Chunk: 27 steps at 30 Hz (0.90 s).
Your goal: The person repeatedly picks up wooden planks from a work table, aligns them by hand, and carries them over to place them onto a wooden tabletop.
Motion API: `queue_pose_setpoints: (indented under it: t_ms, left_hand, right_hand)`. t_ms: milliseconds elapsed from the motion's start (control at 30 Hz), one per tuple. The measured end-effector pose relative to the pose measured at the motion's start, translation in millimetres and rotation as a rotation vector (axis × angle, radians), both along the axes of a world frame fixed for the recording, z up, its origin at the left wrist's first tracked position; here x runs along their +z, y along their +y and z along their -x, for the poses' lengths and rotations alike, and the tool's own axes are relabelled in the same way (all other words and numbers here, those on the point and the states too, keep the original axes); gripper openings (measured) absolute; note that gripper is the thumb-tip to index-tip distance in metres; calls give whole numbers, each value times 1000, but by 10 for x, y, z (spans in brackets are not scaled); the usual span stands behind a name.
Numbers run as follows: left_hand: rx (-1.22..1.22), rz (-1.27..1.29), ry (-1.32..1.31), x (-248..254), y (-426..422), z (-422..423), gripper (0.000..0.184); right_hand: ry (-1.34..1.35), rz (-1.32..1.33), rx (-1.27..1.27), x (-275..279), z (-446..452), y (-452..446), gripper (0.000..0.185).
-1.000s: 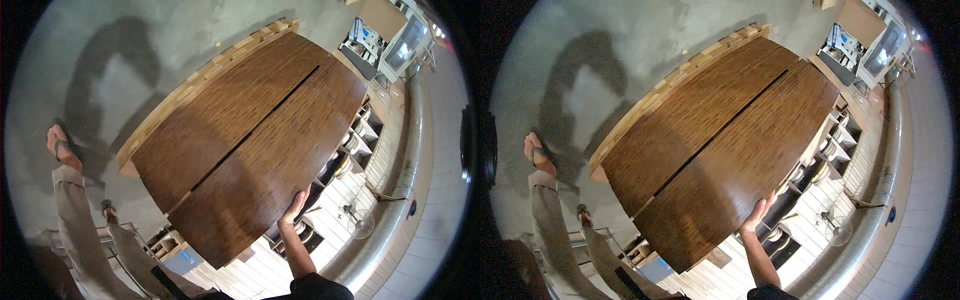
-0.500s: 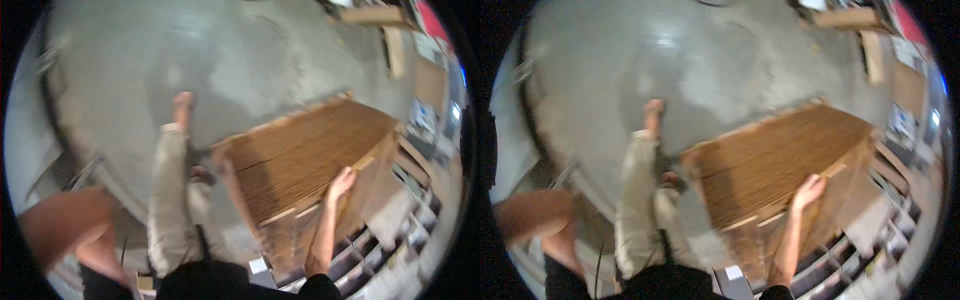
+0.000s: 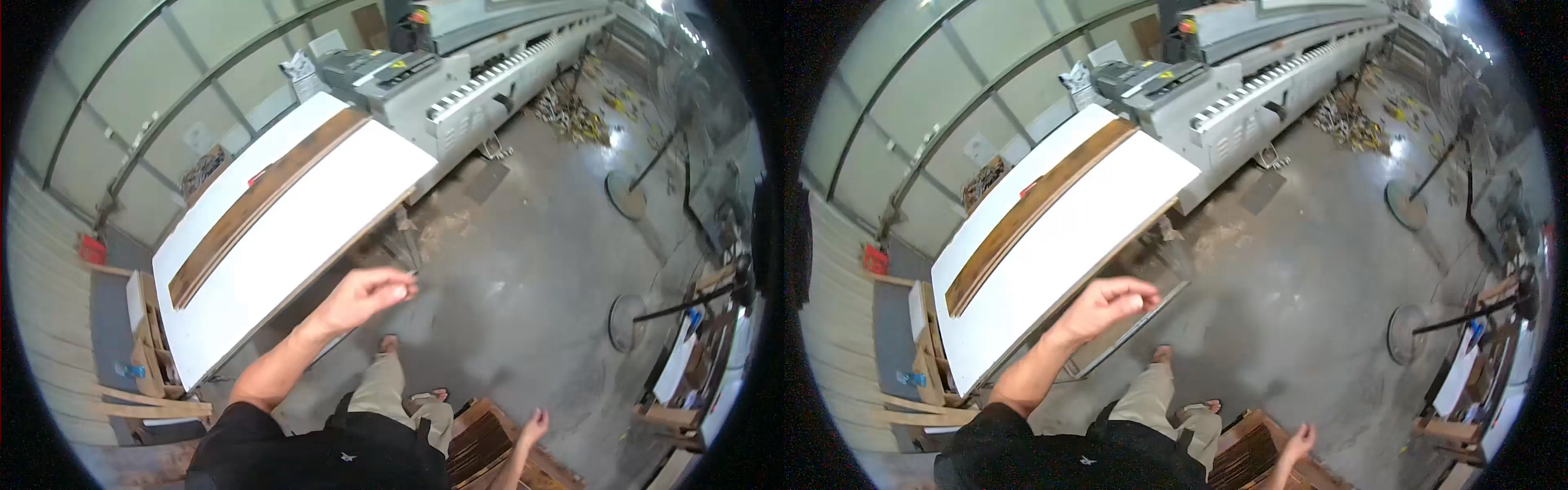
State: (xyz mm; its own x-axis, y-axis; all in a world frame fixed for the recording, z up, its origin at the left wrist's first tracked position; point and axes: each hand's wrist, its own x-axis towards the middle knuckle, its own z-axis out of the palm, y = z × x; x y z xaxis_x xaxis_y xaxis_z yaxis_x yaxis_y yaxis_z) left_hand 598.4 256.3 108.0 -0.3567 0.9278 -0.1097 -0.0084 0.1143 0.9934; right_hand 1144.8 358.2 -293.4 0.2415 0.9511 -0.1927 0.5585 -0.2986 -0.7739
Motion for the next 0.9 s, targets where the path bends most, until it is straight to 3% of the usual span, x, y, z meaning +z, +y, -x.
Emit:
queue_pose_setpoints:
  t_ms: [33, 67, 100, 133, 200, 267, 333, 433, 567, 667, 800, 900]
  left_hand:
    - [78, 165, 238, -225, -359, 240, 45]
    - [142, 338, 472, -444, -738, 486, 42]
    - [210, 387, 793, -683, -1092, 647, 44]
    - [284, 436, 1114, -841, -1404, 900, 47]
    - [376, 516, 1189, -1059, -1957, 1437, 50]
    - [472, 518, 1097, -1249, -2458, 2195, 52]
    - [542, 625, 1196, -1320, -2820, 2979, 69]
    - [514, 848, 1148, -1242, -3147, 3942, 100]
    - [319, 1022, 1005, -1393, -3377, 4948, 144]
    - [175, 952, 1032, -1269, -3314, 5156, 143]
    - [226, 808, 1131, -1507, -3260, 5167, 136]
    - [241, 822, 1134, -1425, -3149, 5137, 133]
  right_hand:
    - [193, 77, 89, -95, 292, 110, 37]
    - [565, 156, 106, 848, 1123, 102, 32]
    - [713, 213, 175, 1273, 1646, 172, 27]
    - [696, 176, 320, 1653, 2102, 290, 27]
    - [660, 108, 567, 2413, 2907, 377, 27]
    - [644, -13, 772, 3089, 3776, 433, 28]
    - [653, -107, 891, 3544, 4507, 330, 28]
    - [743, -166, 1037, 4186, 5526, -46, 29]
    - [937, -170, 1437, 4823, 6499, -524, 30]
    - [1024, -242, 1662, 5425, 6886, -805, 33]
    - [1426, -483, 1941, 5967, 7331, -1169, 35]
    - [1436, -466, 2005, 6095, 7281, -1283, 36]
